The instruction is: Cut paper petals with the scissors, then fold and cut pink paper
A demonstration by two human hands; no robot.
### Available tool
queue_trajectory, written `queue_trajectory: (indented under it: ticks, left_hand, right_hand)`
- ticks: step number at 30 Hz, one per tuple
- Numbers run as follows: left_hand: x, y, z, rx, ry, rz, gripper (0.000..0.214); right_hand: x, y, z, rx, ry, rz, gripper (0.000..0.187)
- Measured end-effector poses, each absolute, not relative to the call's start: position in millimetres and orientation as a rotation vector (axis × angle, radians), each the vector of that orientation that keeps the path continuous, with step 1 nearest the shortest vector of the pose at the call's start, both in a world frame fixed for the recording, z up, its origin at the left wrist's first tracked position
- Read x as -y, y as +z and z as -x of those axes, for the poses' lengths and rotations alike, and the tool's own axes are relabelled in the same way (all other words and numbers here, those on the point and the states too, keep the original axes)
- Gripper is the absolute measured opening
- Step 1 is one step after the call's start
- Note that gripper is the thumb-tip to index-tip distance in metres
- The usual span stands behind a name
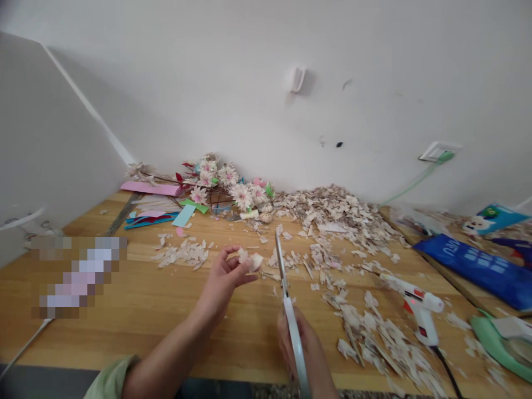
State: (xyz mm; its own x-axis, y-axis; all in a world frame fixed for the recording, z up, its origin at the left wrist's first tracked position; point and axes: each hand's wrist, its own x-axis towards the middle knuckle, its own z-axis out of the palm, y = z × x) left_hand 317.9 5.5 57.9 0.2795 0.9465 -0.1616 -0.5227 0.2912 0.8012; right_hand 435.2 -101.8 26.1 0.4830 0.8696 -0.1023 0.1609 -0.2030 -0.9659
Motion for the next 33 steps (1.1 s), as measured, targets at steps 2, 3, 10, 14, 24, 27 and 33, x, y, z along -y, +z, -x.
queue_trajectory:
  ticks: [2,3,10,14,24,27,33]
  left_hand:
    - [-4.5,51.5,-315.0,-0.701,0.957,-0.758,0.051]
    - [-4.1,49.3,-312.6,-0.69,0.884,-0.78,0.051]
    - [-4.8,48.1,-291.2,-0.705,0.668,-0.885,0.051]
    - [-8.7,46.1,-284.9,-0.714,0.645,-0.964,0.049]
    - [-10.1,40.9,-279.1,-0.689,0.653,-1.044,0.036]
    - [-8.1,42.5,-278.9,-0.691,0.659,-1.07,0.033]
    - [-7.4,38.6,-278.5,-0.765,0.655,-1.09,0.042]
  right_hand:
    - [92.6,34.2,-437.0,0.837,0.88,1.693,0.054]
    - [87.4,37.8,-437.6,0.823,0.886,1.696,0.053]
    - [59.3,40.6,-432.2,0.79,0.903,1.64,0.047]
    - [55.3,28.5,-426.7,0.769,0.896,1.61,0.041]
    - [54.7,22.8,-420.4,0.746,0.914,1.571,0.04]
    - [55.2,22.3,-418.7,0.758,0.94,1.558,0.041]
    - [58.1,24.5,-415.9,0.765,0.964,1.533,0.043]
